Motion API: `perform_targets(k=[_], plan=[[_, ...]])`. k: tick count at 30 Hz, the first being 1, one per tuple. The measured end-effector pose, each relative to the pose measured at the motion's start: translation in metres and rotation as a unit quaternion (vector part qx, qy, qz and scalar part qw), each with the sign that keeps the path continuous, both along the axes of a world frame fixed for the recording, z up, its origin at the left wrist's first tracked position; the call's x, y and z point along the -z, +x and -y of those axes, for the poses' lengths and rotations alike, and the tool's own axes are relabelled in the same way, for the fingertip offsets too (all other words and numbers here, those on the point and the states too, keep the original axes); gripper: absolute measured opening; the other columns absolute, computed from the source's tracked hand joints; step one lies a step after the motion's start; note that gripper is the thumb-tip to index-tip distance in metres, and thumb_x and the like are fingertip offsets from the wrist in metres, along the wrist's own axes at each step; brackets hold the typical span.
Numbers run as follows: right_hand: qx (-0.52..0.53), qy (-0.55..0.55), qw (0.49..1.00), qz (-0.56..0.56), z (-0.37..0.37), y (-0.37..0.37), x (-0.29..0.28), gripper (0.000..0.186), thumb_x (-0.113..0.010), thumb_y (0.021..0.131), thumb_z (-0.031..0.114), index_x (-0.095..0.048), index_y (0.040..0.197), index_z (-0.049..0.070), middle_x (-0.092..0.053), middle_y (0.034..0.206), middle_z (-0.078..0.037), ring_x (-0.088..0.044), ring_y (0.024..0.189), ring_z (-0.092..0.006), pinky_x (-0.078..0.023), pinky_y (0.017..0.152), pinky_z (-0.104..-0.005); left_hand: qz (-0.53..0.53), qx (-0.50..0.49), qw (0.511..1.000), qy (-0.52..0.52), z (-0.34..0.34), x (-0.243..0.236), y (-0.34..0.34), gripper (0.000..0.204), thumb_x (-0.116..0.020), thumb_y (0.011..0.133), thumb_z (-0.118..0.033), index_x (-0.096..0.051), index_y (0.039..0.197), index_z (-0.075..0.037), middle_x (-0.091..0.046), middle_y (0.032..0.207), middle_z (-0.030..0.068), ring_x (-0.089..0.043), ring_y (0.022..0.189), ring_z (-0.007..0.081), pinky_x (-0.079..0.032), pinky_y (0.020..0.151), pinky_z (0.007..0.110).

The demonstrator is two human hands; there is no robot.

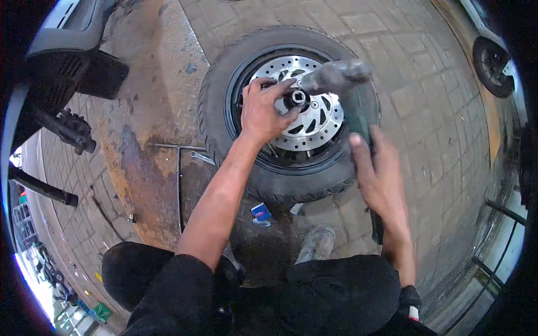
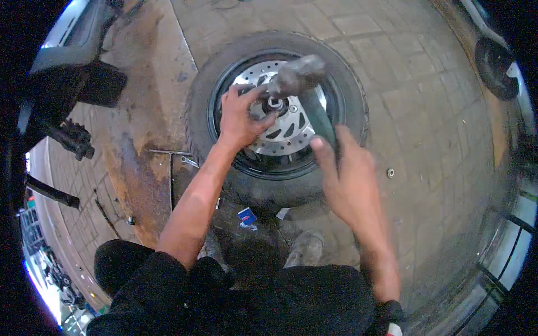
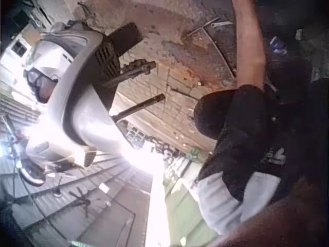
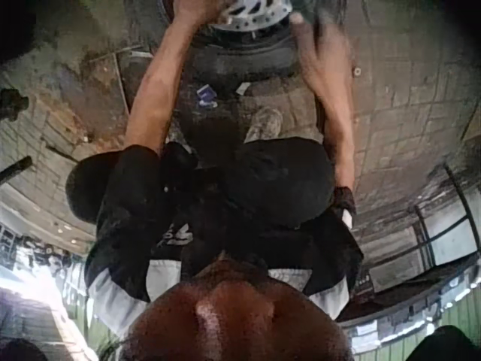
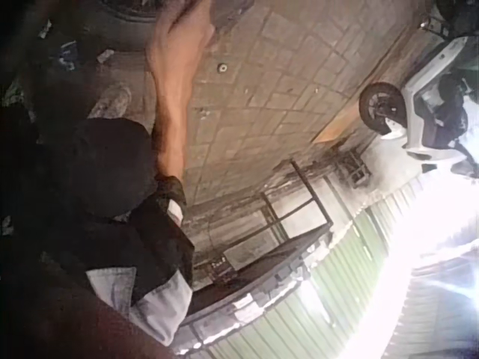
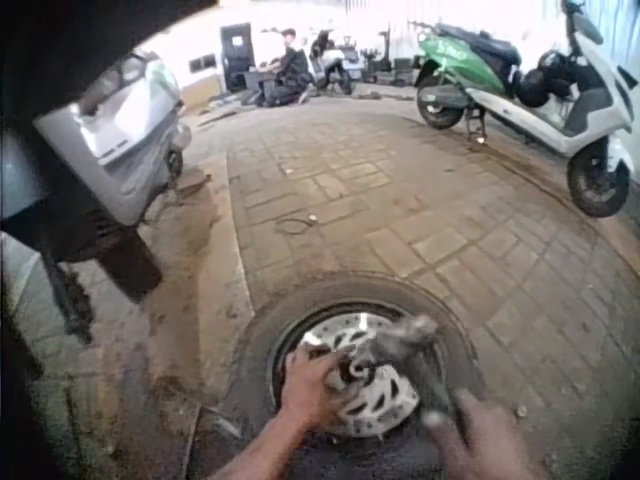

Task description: The person hands a document to a worker through an office window, walks to a work area, and uses a hammer to drive a component into the center of a motorcycle wheel.

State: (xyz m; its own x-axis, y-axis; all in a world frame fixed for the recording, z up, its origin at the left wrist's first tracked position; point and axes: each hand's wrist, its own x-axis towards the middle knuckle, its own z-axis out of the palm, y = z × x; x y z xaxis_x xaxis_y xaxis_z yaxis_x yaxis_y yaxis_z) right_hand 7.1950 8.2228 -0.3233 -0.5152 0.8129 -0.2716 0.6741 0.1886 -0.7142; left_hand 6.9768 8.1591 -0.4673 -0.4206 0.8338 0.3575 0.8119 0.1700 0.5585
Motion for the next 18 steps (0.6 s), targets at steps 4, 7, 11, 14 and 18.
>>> perform_targets(k=[4,7,11,14,18], plan=[[-0.093,0.053,0.987,0.119,-0.003,-0.020,0.007,0.042,-0.053,0.099,0.040,-0.053,0.114,0.001,-0.062,0.097,-0.034,-0.058,0.096,-0.0514,-0.045,0.081,-0.0555,0.041,-0.034,0.999,-0.009,0.000,0.000,0.002,0.083,-0.087,0.061,-0.029,-0.054,0.137,-0.020,-0.058,0.113,0.0181,-0.054,0.107,0.0359,-0.042,0.095,0.044],[-0.108,0.040,0.982,0.150,-0.005,-0.026,0.007,0.042,-0.053,0.098,0.041,-0.055,0.110,0.001,-0.062,0.098,-0.034,-0.058,0.100,-0.0516,-0.043,0.084,-0.0573,0.072,-0.027,0.996,-0.036,0.001,-0.001,0.001,0.093,-0.087,0.060,-0.027,-0.046,0.143,-0.019,-0.056,0.118,0.0181,-0.051,0.112,0.0375,-0.040,0.097,0.044],[-0.083,0.285,0.948,0.114,-0.008,-0.009,-0.012,0.034,-0.055,0.099,0.033,-0.059,0.112,0.003,-0.062,0.090,-0.021,-0.059,0.082,-0.0349,-0.045,0.069,-0.0453,0.082,-0.007,0.997,-0.009,0.004,0.001,-0.003,0.090,-0.084,0.063,-0.026,-0.043,0.142,-0.011,-0.071,0.106,0.0021,-0.051,0.116,0.0284,-0.033,0.104,0.043],[-0.083,0.460,0.872,0.144,-0.031,-0.001,-0.074,0.022,-0.054,0.098,0.023,-0.061,0.107,0.004,-0.059,0.080,-0.006,-0.055,0.065,-0.0199,-0.045,0.056,-0.0327,0.075,-0.036,0.996,-0.024,0.010,0.004,-0.009,0.091,-0.082,0.066,-0.025,-0.040,0.144,-0.010,-0.073,0.104,-0.0010,-0.050,0.117,0.0272,-0.031,0.106,0.042],[-0.099,0.648,0.719,0.231,-0.074,0.074,-0.076,0.021,-0.053,0.097,0.020,-0.060,0.110,0.005,-0.063,0.094,-0.007,-0.060,0.080,-0.0232,-0.045,0.072,-0.0414,0.083,-0.009,0.996,0.008,-0.006,-0.005,0.001,0.095,-0.084,0.065,-0.033,-0.038,0.144,-0.007,-0.070,0.110,0.0060,-0.052,0.113,0.0288,-0.035,0.100,0.042]])
